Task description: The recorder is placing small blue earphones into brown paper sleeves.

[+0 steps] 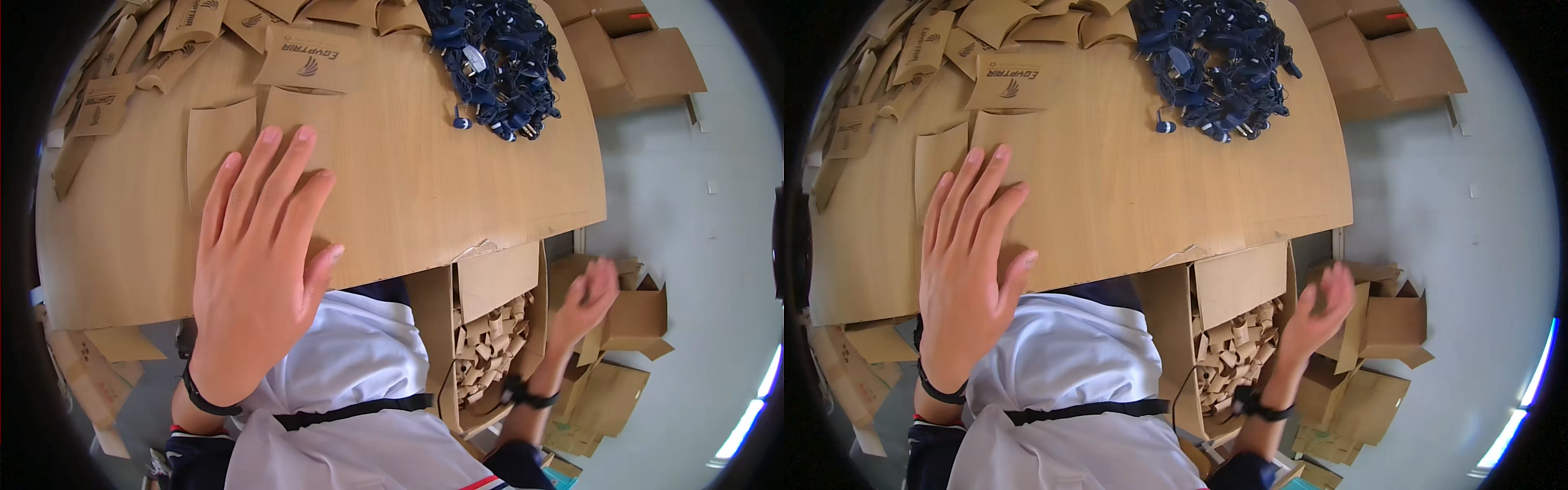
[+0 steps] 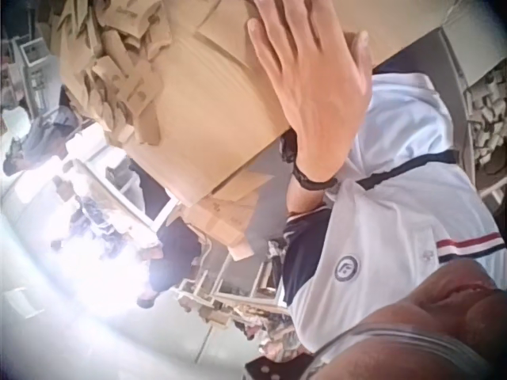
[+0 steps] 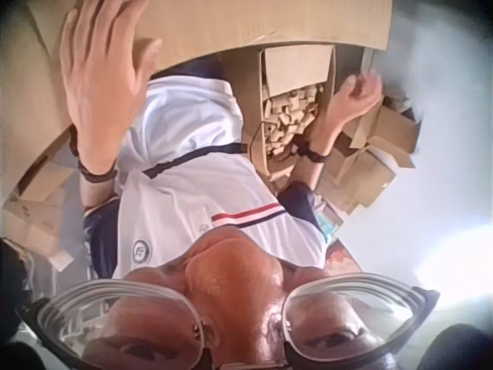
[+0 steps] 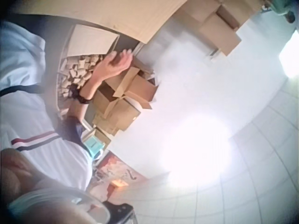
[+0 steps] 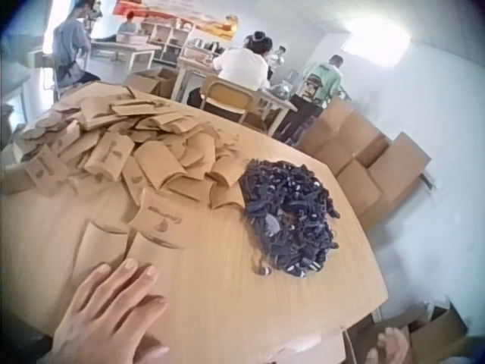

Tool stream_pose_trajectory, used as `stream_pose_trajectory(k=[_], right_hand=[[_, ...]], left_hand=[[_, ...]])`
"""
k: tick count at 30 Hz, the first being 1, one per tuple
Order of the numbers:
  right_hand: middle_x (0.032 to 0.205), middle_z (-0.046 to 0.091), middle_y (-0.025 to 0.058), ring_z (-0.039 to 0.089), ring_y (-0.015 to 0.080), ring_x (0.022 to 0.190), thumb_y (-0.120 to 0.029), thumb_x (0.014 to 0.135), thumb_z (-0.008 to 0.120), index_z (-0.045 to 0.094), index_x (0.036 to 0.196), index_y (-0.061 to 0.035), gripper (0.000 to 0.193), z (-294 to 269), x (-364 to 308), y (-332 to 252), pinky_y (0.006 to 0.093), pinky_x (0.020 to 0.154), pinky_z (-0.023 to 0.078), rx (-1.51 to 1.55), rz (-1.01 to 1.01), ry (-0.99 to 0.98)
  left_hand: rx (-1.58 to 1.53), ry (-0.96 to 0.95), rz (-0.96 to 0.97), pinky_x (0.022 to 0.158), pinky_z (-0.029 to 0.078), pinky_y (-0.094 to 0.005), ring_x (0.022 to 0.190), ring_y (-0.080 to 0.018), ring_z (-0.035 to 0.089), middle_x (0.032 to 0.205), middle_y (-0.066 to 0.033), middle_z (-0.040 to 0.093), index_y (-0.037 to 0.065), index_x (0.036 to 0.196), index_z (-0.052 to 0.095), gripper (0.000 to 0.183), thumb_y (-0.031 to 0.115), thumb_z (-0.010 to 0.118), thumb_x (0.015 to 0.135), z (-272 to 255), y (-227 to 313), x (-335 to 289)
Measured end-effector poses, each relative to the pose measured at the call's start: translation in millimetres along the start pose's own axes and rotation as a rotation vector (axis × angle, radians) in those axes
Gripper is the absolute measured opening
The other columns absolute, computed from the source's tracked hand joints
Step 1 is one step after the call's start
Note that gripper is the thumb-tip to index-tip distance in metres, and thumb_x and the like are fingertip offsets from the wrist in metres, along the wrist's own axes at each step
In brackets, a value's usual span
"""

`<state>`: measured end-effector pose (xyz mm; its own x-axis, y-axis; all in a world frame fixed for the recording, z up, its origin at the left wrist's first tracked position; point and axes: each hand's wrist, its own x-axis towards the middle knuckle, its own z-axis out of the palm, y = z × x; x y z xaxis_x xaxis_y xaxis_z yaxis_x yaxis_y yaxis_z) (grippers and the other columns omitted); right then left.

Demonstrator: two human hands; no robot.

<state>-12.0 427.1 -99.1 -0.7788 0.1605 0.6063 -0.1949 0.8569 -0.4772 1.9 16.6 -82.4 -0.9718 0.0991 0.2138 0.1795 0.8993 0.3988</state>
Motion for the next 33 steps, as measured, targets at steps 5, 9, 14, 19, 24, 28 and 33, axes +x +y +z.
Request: stream_pose_trajectory(k=[5, 9, 14, 19, 24, 28, 33], right_hand=[[0.096, 0.068, 0.008, 0.063, 0.0153, 0.085, -0.004, 0.088, 0.062, 0.066, 0.111, -0.0031, 0.023, 113.2, 136.0, -146.7, 0.027, 0.08, 0.049, 0.194, -0.393, -0.465], [0.102, 0.064, 0.011, 0.061, 0.0274, 0.092, -0.006, 0.087, 0.063, 0.063, 0.114, -0.0048, 0.028, 210.0, 204.0, -152.3, 0.0344, 0.084, 0.048, 0.083, -0.734, -0.705], [0.108, 0.063, 0.0114, 0.059, 0.03, 0.098, -0.007, 0.088, 0.06, 0.061, 0.114, -0.0048, 0.026, 230.6, 201.9, -161.4, 0.0386, 0.088, 0.046, 0.012, -0.913, -0.728], [0.094, 0.069, 0.0105, 0.061, 0.014, 0.073, -0.009, 0.094, 0.058, 0.061, 0.11, -0.0016, 0.018, 195.3, 222.3, -187.6, 0.0303, 0.07, 0.051, 0.412, -0.406, -0.294], [0.096, 0.065, 0.0134, 0.062, 0.0136, 0.072, -0.013, 0.099, 0.053, 0.058, 0.11, 0.0074, 0.024, 145.5, 227.3, -220.0, 0.0294, 0.064, 0.056, 1.014, -0.497, -0.147], [0.096, 0.059, 0.012, 0.062, 0.0162, 0.071, -0.016, 0.102, 0.048, 0.056, 0.114, 0.0099, 0.03, 111.3, 200.0, -253.7, 0.0306, 0.057, 0.055, 1.212, -0.487, -0.166], [0.1, 0.056, 0.0051, 0.051, 0.0079, 0.065, -0.032, 0.105, 0.042, 0.048, 0.131, 0.0075, 0.048, 79.7, 144.7, -282.8, 0.019, 0.051, 0.04, 1.326, -0.308, -0.476]], left_hand=[[0.033, 0.043, -0.075, 0.116, 0.024, -0.0487, 0.14, -0.0315, 0.033, 0.148, -0.0116, 0.04, 0.004, 0.122, 0.054, 0.047, 0.015, 0.066, 0.077, 3.9, -2.1, -3.1], [-0.007, 0.086, -0.073, 0.114, 0.027, -0.0498, 0.137, -0.0304, 0.036, 0.144, -0.0113, 0.044, 0.004, 0.12, 0.054, 0.049, 0.016, 0.071, 0.075, 0.6, -0.5, -0.3], [-0.027, 0.089, -0.085, 0.116, 0.024, -0.0497, 0.138, -0.0313, 0.035, 0.145, -0.0115, 0.043, 0.005, 0.119, 0.055, 0.047, 0.008, 0.066, 0.074, -1.7, -2.3, -5.9], [-0.047, 0.075, -0.059, 0.114, 0.026, -0.0514, 0.138, -0.0336, 0.034, 0.145, -0.0133, 0.041, 0.004, 0.121, 0.053, 0.045, 0.01, 0.066, 0.078, -14.0, -1.6, -5.8], [-0.341, 0.02, 0.139, 0.114, 0.026, -0.048, 0.137, -0.0401, 0.035, 0.147, -0.0171, 0.041, 0.002, 0.128, 0.049, 0.055, 0.002, 0.066, 0.075, -86.7, 2.8, 0.1], [-0.556, 0.044, 0.228, 0.111, 0.032, -0.0434, 0.134, -0.033, 0.042, 0.142, -0.0206, 0.044, -0.001, 0.131, 0.047, 0.057, 0.01, 0.069, 0.079, -116.1, 15.6, 37.1], [-1.094, 0.139, 0.149, 0.076, 0.043, -0.0318, 0.093, -0.0178, 0.058, 0.1, -0.01, 0.059, 0.001, 0.114, 0.055, 0.03, 0.017, 0.062, 0.09, -79.2, 33.8, 87.8]])
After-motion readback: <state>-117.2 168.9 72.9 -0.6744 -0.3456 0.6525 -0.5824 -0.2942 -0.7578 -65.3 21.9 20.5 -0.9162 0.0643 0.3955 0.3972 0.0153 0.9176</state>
